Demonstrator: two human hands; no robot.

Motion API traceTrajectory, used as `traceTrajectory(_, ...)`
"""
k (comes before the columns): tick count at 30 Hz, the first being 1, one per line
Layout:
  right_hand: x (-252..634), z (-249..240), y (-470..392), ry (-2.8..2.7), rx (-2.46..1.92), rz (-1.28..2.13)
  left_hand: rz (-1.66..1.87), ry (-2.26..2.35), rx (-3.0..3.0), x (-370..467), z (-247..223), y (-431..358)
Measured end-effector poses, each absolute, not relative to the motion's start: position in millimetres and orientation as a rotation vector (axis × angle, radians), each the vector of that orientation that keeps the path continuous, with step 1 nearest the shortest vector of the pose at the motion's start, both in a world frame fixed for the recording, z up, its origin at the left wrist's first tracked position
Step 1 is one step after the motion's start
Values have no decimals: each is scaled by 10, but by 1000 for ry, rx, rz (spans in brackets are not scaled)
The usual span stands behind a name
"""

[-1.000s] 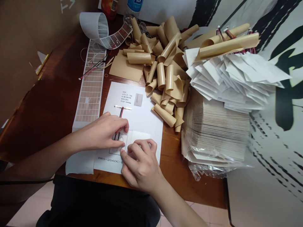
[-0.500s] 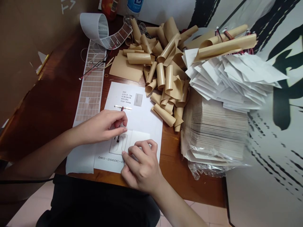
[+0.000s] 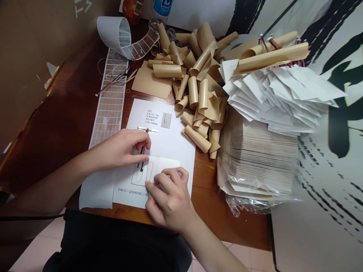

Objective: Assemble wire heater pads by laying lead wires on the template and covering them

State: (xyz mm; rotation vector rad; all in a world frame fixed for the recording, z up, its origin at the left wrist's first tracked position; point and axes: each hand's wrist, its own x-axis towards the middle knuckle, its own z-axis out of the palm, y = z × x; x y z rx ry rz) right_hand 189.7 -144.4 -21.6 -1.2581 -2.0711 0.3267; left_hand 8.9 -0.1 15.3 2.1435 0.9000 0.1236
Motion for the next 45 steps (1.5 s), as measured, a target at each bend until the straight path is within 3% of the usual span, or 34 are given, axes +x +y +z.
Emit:
traceTrajectory(36, 1902, -229, -1421, -1965, -1375, 321, 201, 935, 2076, 47, 98, 52)
traceTrajectory(45, 1881, -203, -1407, -1896, -1441, 195, 875, 1437, 1848, -25, 152, 225)
